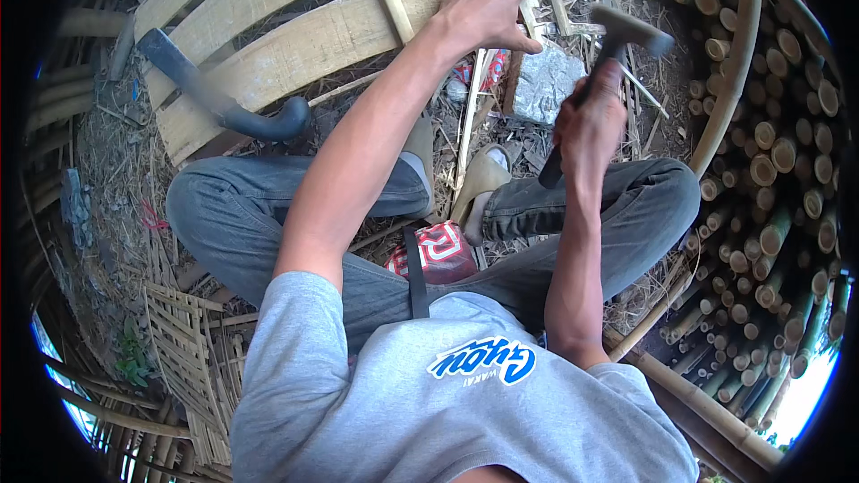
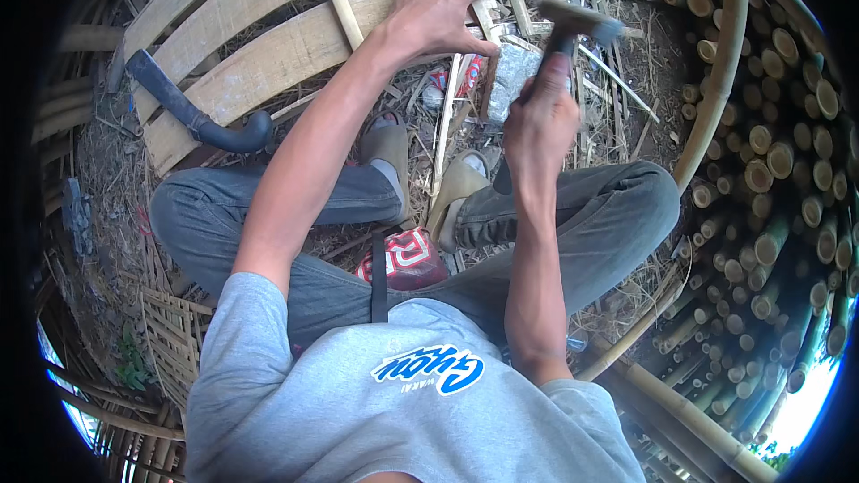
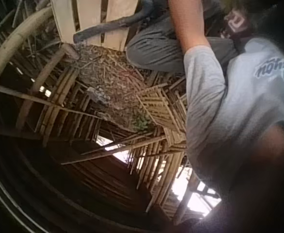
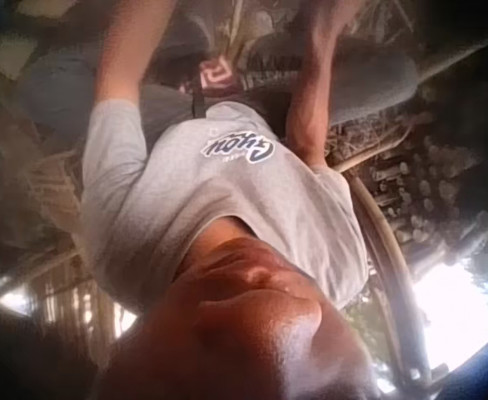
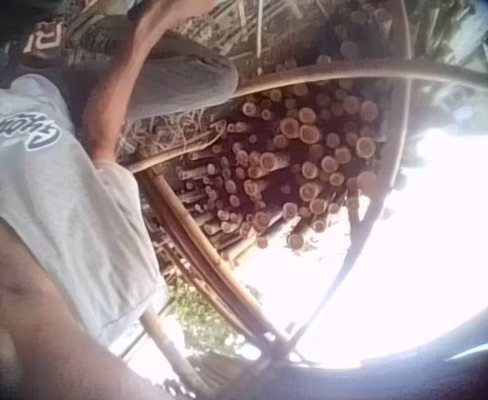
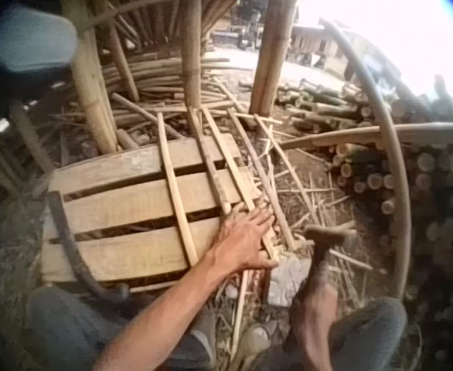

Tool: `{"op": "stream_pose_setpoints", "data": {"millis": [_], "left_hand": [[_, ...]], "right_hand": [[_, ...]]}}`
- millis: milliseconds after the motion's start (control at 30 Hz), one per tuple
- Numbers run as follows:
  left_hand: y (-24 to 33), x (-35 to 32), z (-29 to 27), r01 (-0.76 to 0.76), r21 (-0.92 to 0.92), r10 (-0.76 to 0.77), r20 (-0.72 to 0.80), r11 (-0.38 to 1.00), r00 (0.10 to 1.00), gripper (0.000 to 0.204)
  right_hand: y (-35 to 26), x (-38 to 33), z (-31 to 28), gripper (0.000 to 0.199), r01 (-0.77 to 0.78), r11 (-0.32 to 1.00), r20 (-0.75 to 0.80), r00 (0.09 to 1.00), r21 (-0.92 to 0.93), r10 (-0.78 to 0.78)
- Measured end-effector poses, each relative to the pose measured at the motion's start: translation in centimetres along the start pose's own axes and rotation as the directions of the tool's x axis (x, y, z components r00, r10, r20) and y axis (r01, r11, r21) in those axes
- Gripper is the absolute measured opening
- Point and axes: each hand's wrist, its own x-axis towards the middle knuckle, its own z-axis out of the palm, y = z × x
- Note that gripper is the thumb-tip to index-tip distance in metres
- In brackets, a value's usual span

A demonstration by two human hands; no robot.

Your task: The person uses a machete to shave and refine narrow bamboo strips. They then assemble the strips into a frame by positioning them and hammering small nails to secure them.

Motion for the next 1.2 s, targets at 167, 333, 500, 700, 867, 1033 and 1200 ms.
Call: {"op": "stream_pose_setpoints", "data": {"millis": [167,333,500,700,867,1033,1200], "left_hand": [[0.0,0.0,0.4,-0.024,0.011,0.025,-0.056,1.0,0.998,0.105],[0.3,-0.1,0.6,-0.011,0.007,0.011,-0.073,1.0,0.997,0.106],[0.6,0.1,0.2,-0.009,-0.014,0.008,-0.069,1.0,0.998,0.118],[0.5,-0.3,0.1,-0.023,0.06,0.022,0.01,0.998,1.0,0.13],[0.3,-0.4,-0.4,-0.042,0.093,0.043,-0.012,0.995,0.999,0.132],[-0.5,0.4,2.5,-0.014,0.146,0.024,-0.065,0.989,0.998,0.119],[-0.2,0.0,0.2,-0.037,0.129,0.036,0.006,0.991,0.999,0.123]], "right_hand": [[2.9,1.9,1.2,0.068,0.086,0.937,0.058,0.996,-0.34,-0.07],[-2.1,-0.1,-1.1,0.066,0.034,0.999,-0.068,0.997,0.002,-0.034],[1.6,1.7,-0.2,0.07,0.115,0.95,-0.072,0.987,-0.29,-0.142],[-0.1,0.6,-0.8,0.07,0.01,0.994,-0.019,1.0,-0.111,-0.012],[-3.4,-1.0,-1.6,0.066,0.13,0.985,-0.091,0.989,0.113,-0.12],[3.8,2.4,0.8,0.072,0.134,0.914,0.102,0.99,-0.384,-0.103],[-3.9,-0.7,-1.4,0.069,0.136,0.989,-0.066,0.988,-0.061,-0.14]]}}
